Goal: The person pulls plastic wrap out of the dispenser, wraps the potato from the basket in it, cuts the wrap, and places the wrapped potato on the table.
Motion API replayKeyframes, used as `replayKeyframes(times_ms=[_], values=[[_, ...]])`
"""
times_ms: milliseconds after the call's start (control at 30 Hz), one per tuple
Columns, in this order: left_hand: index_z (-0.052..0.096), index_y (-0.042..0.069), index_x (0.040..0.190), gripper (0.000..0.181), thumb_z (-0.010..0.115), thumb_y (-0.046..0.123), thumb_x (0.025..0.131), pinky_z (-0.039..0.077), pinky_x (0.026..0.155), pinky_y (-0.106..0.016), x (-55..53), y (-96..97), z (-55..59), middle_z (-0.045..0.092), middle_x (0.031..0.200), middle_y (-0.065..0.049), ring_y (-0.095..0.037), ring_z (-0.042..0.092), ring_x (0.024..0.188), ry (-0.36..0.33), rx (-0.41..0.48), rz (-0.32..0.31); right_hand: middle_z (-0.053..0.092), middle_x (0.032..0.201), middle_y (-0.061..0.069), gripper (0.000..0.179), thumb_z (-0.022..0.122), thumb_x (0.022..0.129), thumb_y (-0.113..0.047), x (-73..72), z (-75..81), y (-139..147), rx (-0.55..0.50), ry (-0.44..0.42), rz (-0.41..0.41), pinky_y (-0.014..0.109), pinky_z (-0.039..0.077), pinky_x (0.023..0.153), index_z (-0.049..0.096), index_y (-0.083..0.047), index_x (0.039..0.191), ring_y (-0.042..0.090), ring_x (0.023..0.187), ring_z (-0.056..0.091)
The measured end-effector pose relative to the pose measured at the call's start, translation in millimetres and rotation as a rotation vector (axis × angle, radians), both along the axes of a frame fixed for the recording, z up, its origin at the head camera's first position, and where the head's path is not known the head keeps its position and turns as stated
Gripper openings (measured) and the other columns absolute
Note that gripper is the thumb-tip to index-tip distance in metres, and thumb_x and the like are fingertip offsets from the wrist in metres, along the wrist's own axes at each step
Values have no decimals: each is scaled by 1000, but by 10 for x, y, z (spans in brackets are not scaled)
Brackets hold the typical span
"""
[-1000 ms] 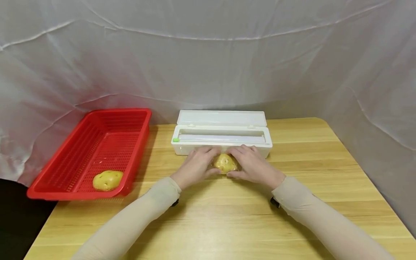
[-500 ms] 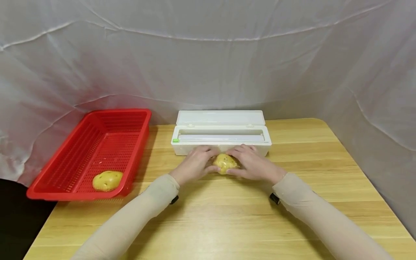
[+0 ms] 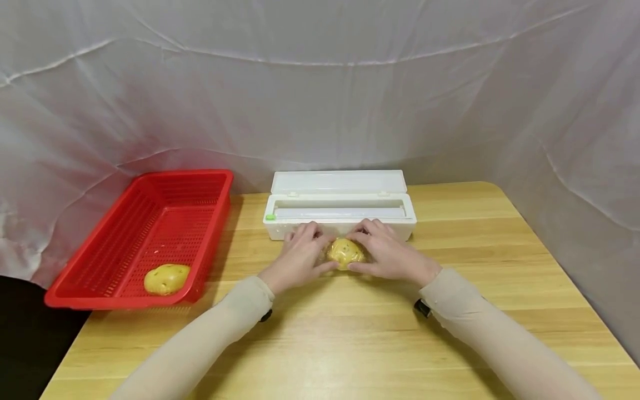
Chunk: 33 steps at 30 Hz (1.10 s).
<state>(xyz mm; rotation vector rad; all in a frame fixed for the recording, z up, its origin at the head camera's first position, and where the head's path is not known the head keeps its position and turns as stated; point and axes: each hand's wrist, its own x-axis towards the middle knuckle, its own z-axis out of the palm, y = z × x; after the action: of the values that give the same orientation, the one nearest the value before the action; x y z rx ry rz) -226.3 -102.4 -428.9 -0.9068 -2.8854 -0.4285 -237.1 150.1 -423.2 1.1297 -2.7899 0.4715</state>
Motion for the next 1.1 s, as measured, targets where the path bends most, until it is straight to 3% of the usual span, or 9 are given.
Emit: replayKeyframes(times_ms=[333, 733, 967, 1100], values=[[61, 23, 152, 62, 80, 45, 97, 41, 102, -55, 29, -36, 50, 65, 137, -5, -26, 55, 130, 1, 28, -3, 63, 147, 18, 74, 78, 97, -49, 63, 55, 32, 27, 35, 15, 64, 45, 117, 59, -2, 151, 36, 133, 61], [67, 23, 143, 52, 82, 38, 96, 37, 90, -44, 69, -104, 40, 67, 122, -2, -20, 61, 112, 10, 95, -51, 69, 135, 10, 62, 83, 94, -42, 106, 44, 43, -12, 113, 71, 61, 51, 110, 65, -11, 144, 31, 126, 66], [67, 21, 140, 47, 80, 39, 97, 39, 93, -45, 114, -153, 58, 67, 131, 1, -24, 61, 128, 32, 100, -56, 68, 132, 9, 56, 81, 96, -44, 121, 35, 45, -7, 144, 82, 59, 54, 106, 67, -10, 138, 31, 126, 65], [68, 21, 138, 46, 80, 39, 98, 39, 92, -44, 133, -175, 72, 67, 132, 2, -24, 62, 126, 39, 106, -64, 68, 134, 8, 55, 80, 97, -45, 131, 32, 47, 2, 132, 82, 59, 53, 106, 67, -12, 138, 31, 129, 64]])
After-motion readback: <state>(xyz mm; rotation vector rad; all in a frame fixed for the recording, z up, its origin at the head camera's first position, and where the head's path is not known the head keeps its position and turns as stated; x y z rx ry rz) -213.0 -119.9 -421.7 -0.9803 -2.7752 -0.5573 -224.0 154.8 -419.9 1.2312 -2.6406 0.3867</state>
